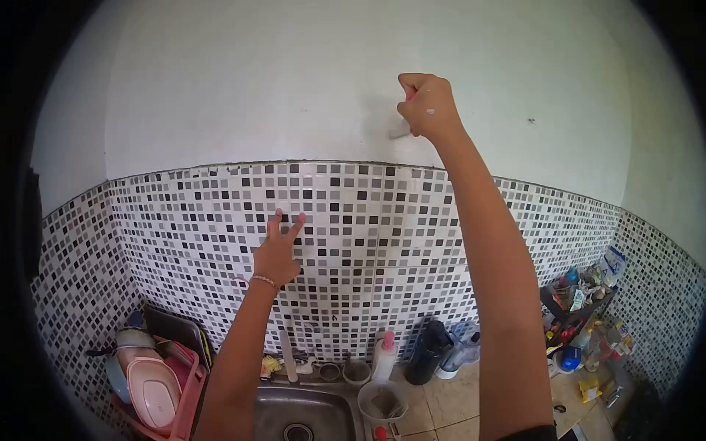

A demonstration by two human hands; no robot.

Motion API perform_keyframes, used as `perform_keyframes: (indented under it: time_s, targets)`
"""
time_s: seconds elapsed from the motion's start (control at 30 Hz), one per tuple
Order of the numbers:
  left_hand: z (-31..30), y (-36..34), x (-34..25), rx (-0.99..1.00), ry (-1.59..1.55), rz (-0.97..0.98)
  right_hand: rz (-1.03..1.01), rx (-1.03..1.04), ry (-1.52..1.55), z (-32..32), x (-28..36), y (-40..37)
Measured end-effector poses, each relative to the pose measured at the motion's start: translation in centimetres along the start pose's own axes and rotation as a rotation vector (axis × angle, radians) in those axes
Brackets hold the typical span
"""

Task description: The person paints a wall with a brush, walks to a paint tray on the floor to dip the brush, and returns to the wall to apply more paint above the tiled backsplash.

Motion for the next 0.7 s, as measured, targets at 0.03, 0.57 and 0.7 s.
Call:
perform_keyframes:
  time_s: [0.03,0.57,0.7]
  targets:
    - [0.1,0.1,-0.2,-0.009,-0.008,0.003,0.005,-0.034,-0.018,-0.5,0.6,-0.3]
    - [0.4,-0.5,0.2,0.023,0.040,-0.020,-0.236,-0.053,0.154,6.0,-1.9,-3.3]
    - [0.3,-0.4,0.0,0.032,0.041,-0.030,-0.182,-0.124,0.313,2.8,2.6,-4.3]
Point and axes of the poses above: each hand's wrist, its own y-axis towards the middle knuckle, its own z-axis out of the palm, x = y × z, the point moved 6 cm from there along y, towards the middle knuckle, and after that the axes turned 9 degrees about z, right-handed, at the moved point
